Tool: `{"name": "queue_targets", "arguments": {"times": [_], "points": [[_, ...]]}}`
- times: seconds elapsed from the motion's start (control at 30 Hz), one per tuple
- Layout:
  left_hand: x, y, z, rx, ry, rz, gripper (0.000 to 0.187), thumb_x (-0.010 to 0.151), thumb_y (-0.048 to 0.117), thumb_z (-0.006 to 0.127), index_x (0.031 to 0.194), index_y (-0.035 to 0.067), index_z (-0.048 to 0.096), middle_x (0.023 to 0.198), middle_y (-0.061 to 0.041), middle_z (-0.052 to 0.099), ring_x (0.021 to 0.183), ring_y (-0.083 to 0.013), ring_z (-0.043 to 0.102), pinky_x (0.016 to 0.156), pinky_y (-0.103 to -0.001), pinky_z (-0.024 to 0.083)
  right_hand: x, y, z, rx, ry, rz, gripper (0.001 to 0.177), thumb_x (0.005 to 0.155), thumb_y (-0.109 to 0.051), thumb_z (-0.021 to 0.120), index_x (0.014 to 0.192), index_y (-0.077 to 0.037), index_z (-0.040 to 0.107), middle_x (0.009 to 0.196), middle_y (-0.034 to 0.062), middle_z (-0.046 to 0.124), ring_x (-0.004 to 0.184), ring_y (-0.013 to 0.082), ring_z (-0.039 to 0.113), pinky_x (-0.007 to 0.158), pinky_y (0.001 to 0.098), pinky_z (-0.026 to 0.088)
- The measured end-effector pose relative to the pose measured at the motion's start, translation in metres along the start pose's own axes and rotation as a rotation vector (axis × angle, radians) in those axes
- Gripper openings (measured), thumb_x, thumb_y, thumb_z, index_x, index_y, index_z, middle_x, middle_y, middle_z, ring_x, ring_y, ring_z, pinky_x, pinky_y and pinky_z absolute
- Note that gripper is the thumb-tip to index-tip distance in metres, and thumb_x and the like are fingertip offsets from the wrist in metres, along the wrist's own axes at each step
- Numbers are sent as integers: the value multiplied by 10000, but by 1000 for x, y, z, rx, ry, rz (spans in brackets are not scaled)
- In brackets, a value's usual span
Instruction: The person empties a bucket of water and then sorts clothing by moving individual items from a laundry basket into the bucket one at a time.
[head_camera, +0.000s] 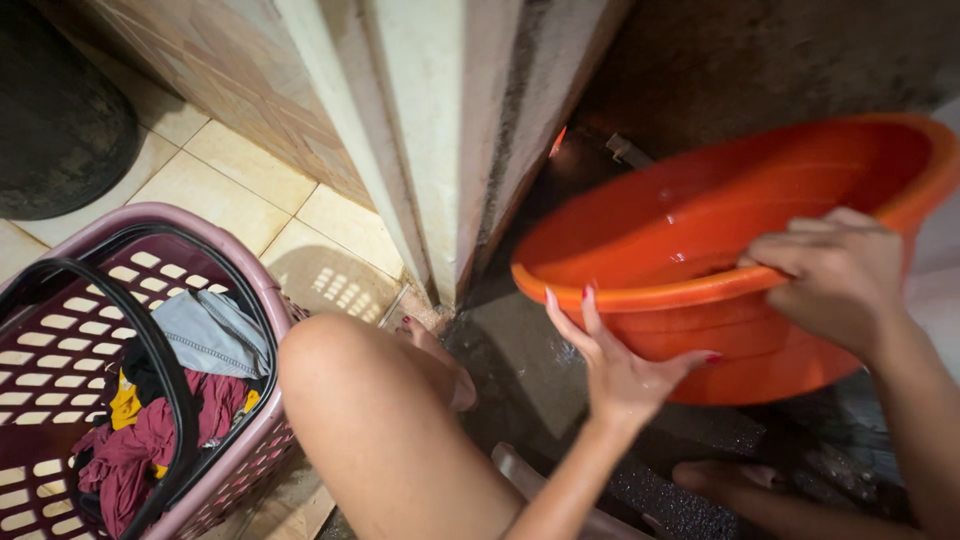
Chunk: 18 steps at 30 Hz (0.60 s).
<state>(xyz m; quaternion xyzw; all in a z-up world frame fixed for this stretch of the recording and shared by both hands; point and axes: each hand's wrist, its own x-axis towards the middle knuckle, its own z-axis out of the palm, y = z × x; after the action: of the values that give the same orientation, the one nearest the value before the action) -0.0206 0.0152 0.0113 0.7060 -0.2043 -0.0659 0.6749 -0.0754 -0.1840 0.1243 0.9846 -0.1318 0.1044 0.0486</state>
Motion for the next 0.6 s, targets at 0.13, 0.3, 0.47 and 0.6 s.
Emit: {"name": "queue_targets", "arguments": {"times": [0.13,0.3,0.47,0.6], "points": [[16,-1,-17,58,-131,8,1282,506,325,1045,1489,154,240,1651,-312,-62,1495,-543,293,1178,-535,439,-34,0,19,124,158,23,317,632,-11,690,883,-187,771,810,-15,708,690,157,630,692,328,444],[10,-14,-19,219,-155,91,1176,426,185,1072,1347,107,344,1554,-252,165,1464,-595,155,1161,-624,344,-66,-17,44,176,116,134,357,572,-23,699,893,-159,772,766,31,667,721,271,607,742,406,470],[-16,-46,-14,230,-236,86,1020,468,150,1024,1282,52,416,1416,-211,311,1414,-554,248,1088,-601,391,-118,-26,66,255,-164,156,487,581,-163,772,1060,-129,688,929,94,648,915,331,600,878,470,458],[-39,-82,-4,330,-333,35,862,580,91,958,1280,46,457,1411,-170,356,1362,-503,358,1116,-590,393,-156,-29,123,372,-98,76,419,695,-96,677,1110,-85,617,1038,75,638,1015,283,609,930,451,413]]}}
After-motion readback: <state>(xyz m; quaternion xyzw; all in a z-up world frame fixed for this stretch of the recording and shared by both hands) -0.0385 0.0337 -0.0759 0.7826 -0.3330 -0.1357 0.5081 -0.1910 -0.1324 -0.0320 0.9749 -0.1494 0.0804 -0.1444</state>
